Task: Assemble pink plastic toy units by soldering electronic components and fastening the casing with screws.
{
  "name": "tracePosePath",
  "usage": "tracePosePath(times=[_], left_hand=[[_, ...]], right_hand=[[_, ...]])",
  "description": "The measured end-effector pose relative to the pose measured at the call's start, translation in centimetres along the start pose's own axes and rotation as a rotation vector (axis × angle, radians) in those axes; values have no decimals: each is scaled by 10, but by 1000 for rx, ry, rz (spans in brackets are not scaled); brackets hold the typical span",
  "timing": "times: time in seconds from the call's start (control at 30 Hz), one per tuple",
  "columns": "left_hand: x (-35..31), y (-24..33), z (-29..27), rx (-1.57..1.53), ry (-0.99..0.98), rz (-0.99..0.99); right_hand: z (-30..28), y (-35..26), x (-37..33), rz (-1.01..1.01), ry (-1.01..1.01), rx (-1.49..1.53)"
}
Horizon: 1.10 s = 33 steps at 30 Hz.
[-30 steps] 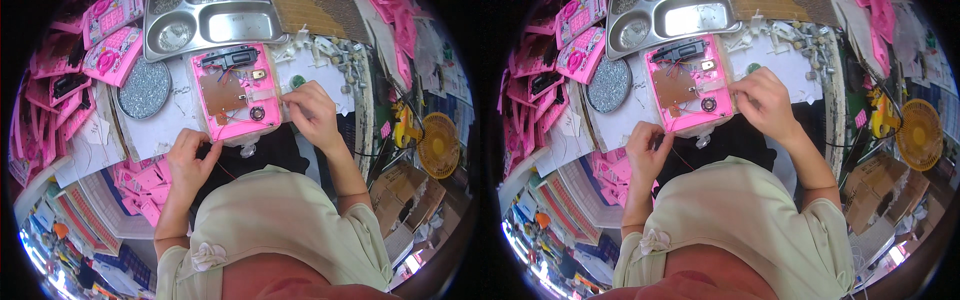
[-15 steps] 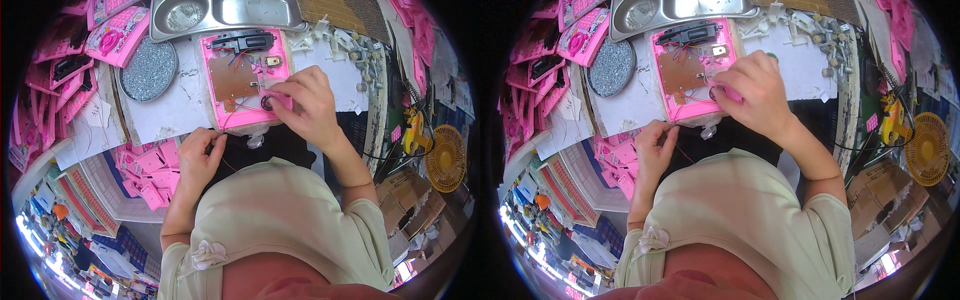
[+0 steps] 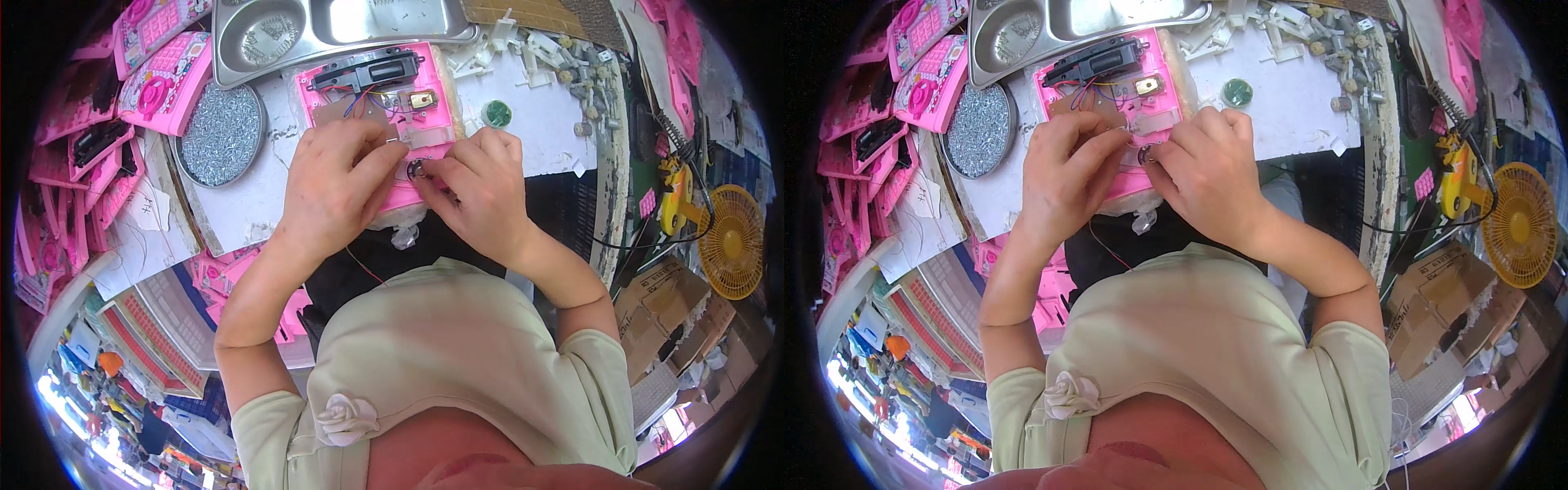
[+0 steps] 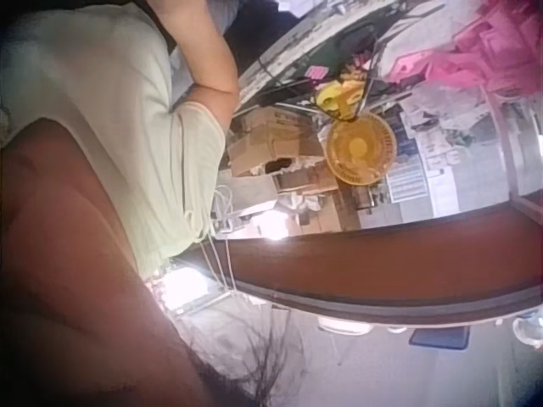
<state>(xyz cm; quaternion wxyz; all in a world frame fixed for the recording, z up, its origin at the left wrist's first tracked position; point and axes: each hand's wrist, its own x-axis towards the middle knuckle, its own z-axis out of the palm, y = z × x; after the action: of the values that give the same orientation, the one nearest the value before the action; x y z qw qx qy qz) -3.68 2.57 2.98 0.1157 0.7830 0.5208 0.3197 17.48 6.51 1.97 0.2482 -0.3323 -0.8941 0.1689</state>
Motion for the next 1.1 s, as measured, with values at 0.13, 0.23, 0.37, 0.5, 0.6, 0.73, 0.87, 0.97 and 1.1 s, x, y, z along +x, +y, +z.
tracePosePath(times=[0.13, 0.23, 0.37, 0.5, 0.6, 0.73, 0.87, 0.97, 1.1], left_hand=[[0, -4, 1, 12, -40, 49], [1, -10, 4, 55, -69, 98], [1, -14, 6, 59, -80, 110], [2, -17, 5, 50, -100, 133], [10, -16, 1, 12, 1, 105], [20, -17, 2, 200, 40, 39], [26, -19, 9, 264, 35, 35], [27, -19, 13, 261, 48, 44], [25, -20, 16, 255, 30, 50]], right_hand=[[0, 0, 3, -21, -28, 56], [-4, 1, 4, 19, -33, 49], [-3, 2, -1, 10, -57, 40], [-5, 6, 4, -26, -90, 63], [-13, 13, 12, -25, -64, 60], [-17, 42, 49, 53, 44, 6], [-8, 40, 66, 111, -53, -123], [-13, 34, 71, 122, -98, -172], [-17, 34, 73, 107, -115, -170]])
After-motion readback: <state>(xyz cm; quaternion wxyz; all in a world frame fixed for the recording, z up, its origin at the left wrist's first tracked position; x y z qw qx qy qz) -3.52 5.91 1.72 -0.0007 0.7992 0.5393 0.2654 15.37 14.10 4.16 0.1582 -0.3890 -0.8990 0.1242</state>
